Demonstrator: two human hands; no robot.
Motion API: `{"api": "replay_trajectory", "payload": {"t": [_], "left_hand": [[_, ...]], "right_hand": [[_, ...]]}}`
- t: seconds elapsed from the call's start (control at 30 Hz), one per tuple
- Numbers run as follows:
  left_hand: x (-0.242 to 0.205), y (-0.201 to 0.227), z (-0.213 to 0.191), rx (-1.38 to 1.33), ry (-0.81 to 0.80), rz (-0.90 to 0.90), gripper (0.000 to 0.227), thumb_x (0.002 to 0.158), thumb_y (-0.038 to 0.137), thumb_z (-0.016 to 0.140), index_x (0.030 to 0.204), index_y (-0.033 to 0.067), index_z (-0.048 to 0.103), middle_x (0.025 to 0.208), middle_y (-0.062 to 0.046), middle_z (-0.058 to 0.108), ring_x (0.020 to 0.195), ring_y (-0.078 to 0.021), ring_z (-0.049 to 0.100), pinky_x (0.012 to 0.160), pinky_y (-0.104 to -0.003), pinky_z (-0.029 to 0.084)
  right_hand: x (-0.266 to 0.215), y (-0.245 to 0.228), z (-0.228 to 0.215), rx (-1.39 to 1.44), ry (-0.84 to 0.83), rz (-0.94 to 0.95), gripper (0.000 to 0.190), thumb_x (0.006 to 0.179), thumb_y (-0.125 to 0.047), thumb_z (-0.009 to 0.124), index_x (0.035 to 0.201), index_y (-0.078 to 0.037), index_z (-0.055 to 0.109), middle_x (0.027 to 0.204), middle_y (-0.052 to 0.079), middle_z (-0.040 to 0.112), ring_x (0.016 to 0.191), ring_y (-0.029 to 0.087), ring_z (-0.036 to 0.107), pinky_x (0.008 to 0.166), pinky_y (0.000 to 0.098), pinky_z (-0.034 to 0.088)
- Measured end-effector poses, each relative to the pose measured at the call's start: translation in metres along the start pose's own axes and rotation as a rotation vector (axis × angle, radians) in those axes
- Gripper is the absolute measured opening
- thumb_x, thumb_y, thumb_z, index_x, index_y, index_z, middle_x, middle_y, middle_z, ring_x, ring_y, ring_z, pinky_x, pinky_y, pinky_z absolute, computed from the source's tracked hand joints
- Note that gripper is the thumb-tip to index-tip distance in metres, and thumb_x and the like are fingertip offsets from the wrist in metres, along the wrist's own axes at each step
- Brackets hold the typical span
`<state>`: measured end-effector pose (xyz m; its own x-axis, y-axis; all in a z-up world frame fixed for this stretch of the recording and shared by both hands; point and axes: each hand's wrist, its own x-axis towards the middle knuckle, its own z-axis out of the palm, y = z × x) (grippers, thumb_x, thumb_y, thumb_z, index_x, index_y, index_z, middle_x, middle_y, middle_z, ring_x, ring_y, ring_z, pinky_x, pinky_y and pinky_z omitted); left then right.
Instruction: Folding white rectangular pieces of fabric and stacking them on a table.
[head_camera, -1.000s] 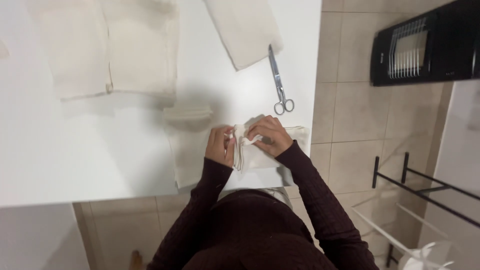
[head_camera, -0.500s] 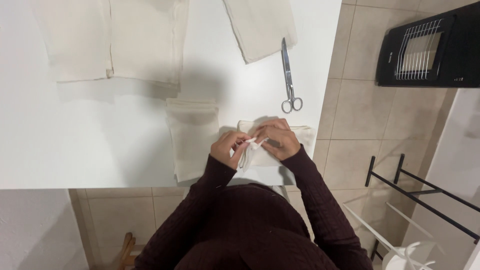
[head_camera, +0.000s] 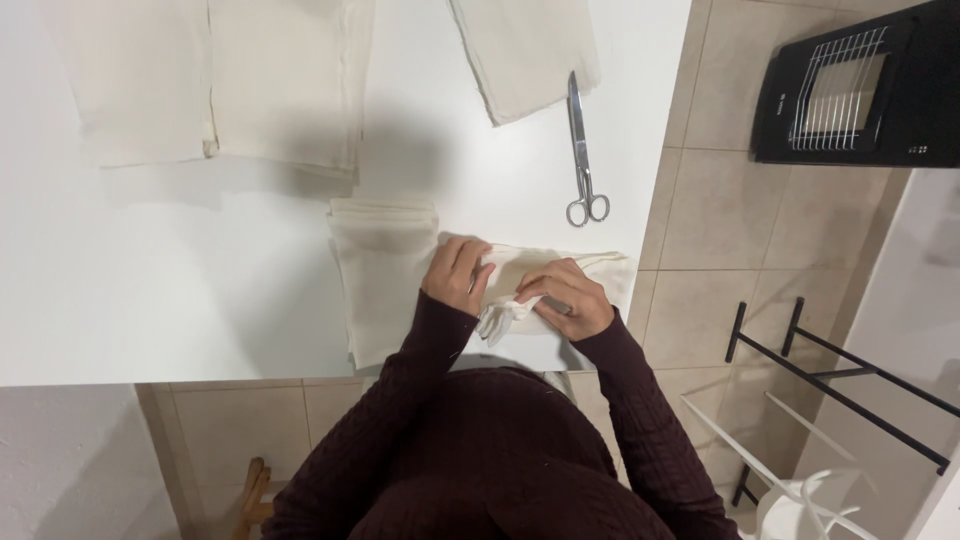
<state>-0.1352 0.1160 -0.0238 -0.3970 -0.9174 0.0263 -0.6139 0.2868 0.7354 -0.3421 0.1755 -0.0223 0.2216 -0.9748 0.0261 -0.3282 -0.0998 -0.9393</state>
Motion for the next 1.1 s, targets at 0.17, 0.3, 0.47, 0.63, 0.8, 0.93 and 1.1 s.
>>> {"api": "replay_trajectory", "payload": {"t": [0.17,0.3,0.47,0.63,0.8,0.93,1.1], "left_hand": [[-0.009,-0.007,0.012,-0.108,0.048,-0.064,0.022,0.088,0.013,0.079,0.103,0.0101,0.064,0.085,-0.002,0.056,0.08,-0.0207,0.064,0.069,-0.027,0.058],[-0.026,-0.013,0.023,-0.231,-0.003,-0.143,0.023,0.081,0.008,0.082,0.097,0.0129,0.066,0.08,-0.001,0.058,0.074,-0.0226,0.063,0.068,-0.031,0.057],[-0.009,-0.003,0.003,-0.344,-0.011,-0.213,0.025,0.095,0.001,0.049,0.105,0.0146,0.067,0.081,-0.006,0.061,0.078,-0.0276,0.066,0.075,-0.034,0.057],[0.005,-0.003,0.007,-0.085,0.015,-0.009,0.014,0.095,0.005,0.063,0.108,0.0051,0.066,0.099,-0.011,0.058,0.088,-0.0344,0.063,0.082,-0.041,0.056],[-0.007,-0.012,0.017,-0.006,0.024,0.054,0.007,0.093,0.007,0.07,0.097,0.0072,0.064,0.097,-0.009,0.056,0.086,-0.0329,0.06,0.079,-0.04,0.054],[-0.02,-0.012,0.019,-0.079,-0.018,-0.023,0.019,0.085,0.014,0.079,0.092,0.0168,0.062,0.092,0.002,0.06,0.087,-0.024,0.063,0.085,-0.035,0.052],[-0.037,0.002,0.017,-0.26,-0.13,-0.244,0.016,0.093,0.036,0.075,0.099,0.0253,0.064,0.083,0.007,0.076,0.084,-0.0212,0.072,0.081,-0.034,0.056]], "right_hand": [[0.004,-0.002,-0.001,-0.013,0.032,-0.052,0.006,0.089,-0.006,0.076,0.093,-0.009,0.079,0.097,0.008,0.073,0.087,0.028,0.067,0.087,0.0422,0.051],[0.006,0.002,0.003,-0.039,0.055,-0.043,0.008,0.086,-0.008,0.077,0.093,-0.012,0.079,0.122,0.013,0.071,0.111,0.037,0.064,0.099,0.0521,0.046],[0.001,0.01,0.002,-0.083,0.009,-0.028,0.004,0.091,-0.012,0.074,0.094,-0.015,0.075,0.1,0.002,0.076,0.099,0.024,0.071,0.1,0.0426,0.045],[0.001,0.0,-0.002,-0.061,0.006,-0.028,0.009,0.087,-0.008,0.076,0.093,-0.013,0.076,0.096,0.003,0.077,0.092,0.025,0.071,0.1,0.0452,0.045],[-0.001,0.002,-0.004,-0.066,0.019,-0.061,0.012,0.089,-0.007,0.074,0.099,-0.012,0.075,0.095,0.004,0.075,0.088,0.026,0.07,0.096,0.0442,0.047],[-0.001,0.006,-0.001,-0.076,0.056,-0.002,0.032,0.084,-0.001,0.076,0.116,-0.006,0.073,0.095,0.007,0.074,0.09,0.03,0.069,0.093,0.0466,0.051],[0.001,0.005,-0.005,-0.05,0.043,0.038,0.046,0.081,0.001,0.078,0.127,-0.004,0.07,0.089,0.008,0.071,0.085,0.029,0.069,0.092,0.0446,0.052]]}}
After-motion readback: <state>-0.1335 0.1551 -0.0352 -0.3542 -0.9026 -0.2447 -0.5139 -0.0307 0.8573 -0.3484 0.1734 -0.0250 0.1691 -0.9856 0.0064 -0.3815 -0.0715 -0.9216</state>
